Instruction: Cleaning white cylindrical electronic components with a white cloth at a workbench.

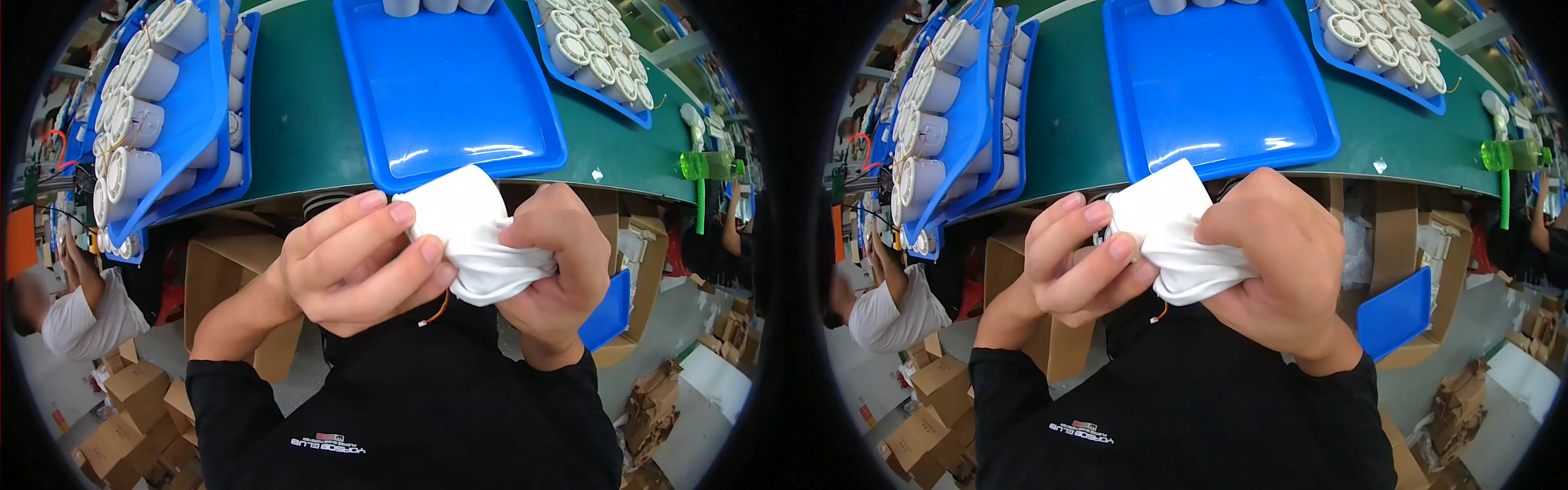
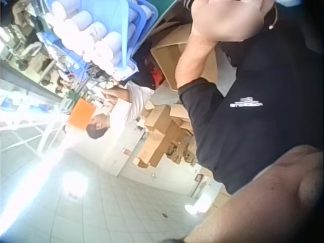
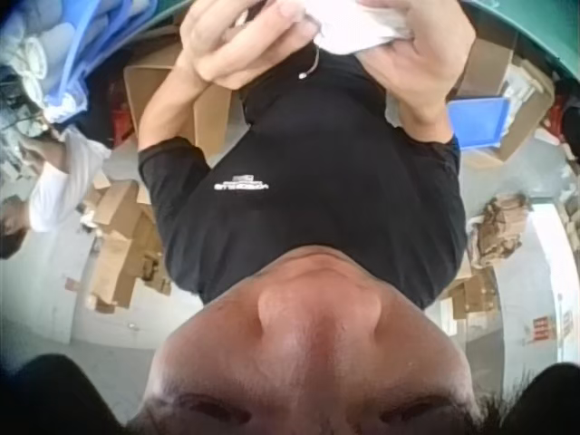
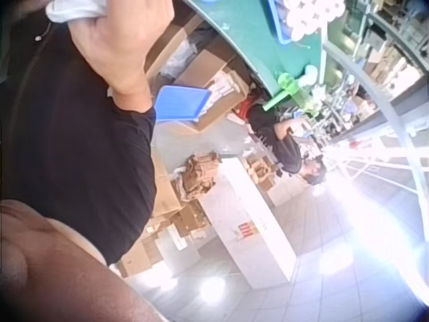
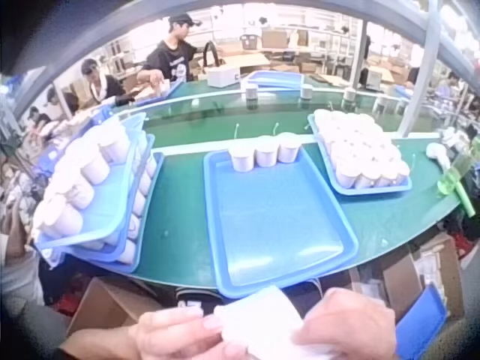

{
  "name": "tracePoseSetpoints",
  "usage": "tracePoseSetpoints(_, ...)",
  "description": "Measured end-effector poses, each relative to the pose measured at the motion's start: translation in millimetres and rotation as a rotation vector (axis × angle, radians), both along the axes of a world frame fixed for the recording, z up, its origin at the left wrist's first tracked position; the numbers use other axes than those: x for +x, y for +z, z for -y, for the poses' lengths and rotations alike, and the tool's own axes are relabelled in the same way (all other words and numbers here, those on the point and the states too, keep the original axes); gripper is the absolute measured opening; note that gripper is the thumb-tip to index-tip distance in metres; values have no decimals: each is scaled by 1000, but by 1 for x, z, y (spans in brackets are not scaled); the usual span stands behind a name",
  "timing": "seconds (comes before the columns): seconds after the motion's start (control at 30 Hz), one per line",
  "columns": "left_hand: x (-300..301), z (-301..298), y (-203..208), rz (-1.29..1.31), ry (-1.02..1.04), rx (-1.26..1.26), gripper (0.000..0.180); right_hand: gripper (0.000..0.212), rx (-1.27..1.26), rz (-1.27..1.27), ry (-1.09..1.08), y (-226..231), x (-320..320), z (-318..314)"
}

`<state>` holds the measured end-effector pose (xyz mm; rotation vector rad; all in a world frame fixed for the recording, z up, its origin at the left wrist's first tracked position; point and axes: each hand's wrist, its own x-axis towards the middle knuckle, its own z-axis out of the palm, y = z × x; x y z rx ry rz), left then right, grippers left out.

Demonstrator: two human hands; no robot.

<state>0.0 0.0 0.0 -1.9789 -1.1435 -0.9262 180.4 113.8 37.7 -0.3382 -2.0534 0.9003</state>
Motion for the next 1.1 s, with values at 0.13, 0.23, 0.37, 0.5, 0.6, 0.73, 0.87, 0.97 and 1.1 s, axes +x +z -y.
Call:
tracePoseSetpoints(0.13,-4,1,-3,6,23,-22,28,32,85,4,-133,-6,0,-9)
tracePoseSetpoints(0.23,-3,3,-5,30,40,-21,29,29,81,-16,-247,-12,5,-17)
tracePoseSetpoints(0.37,-2,-2,-3,40,36,12,25,29,57,-65,-261,-15,7,-17)
tracePoseSetpoints(0.5,0,-2,-7,42,30,46,23,29,27,-98,-212,-17,7,-17)
tracePoseSetpoints(0.6,4,1,-5,63,-20,38,23,30,-13,-91,-245,-18,14,-19)
tracePoseSetpoints(0.73,-4,3,0,-132,-106,64,40,28,-67,-74,-288,-25,21,-23)
tracePoseSetpoints(0.87,-9,3,7,-307,-85,146,66,25,-120,-69,-284,-30,22,-28)
tracePoseSetpoints(0.97,-14,0,12,-400,-108,180,69,26,-131,-59,-314,-29,24,-30)
tracePoseSetpoints(1.1,-15,12,21,-239,-105,-59,43,26,-167,-95,-278,-31,22,-31)
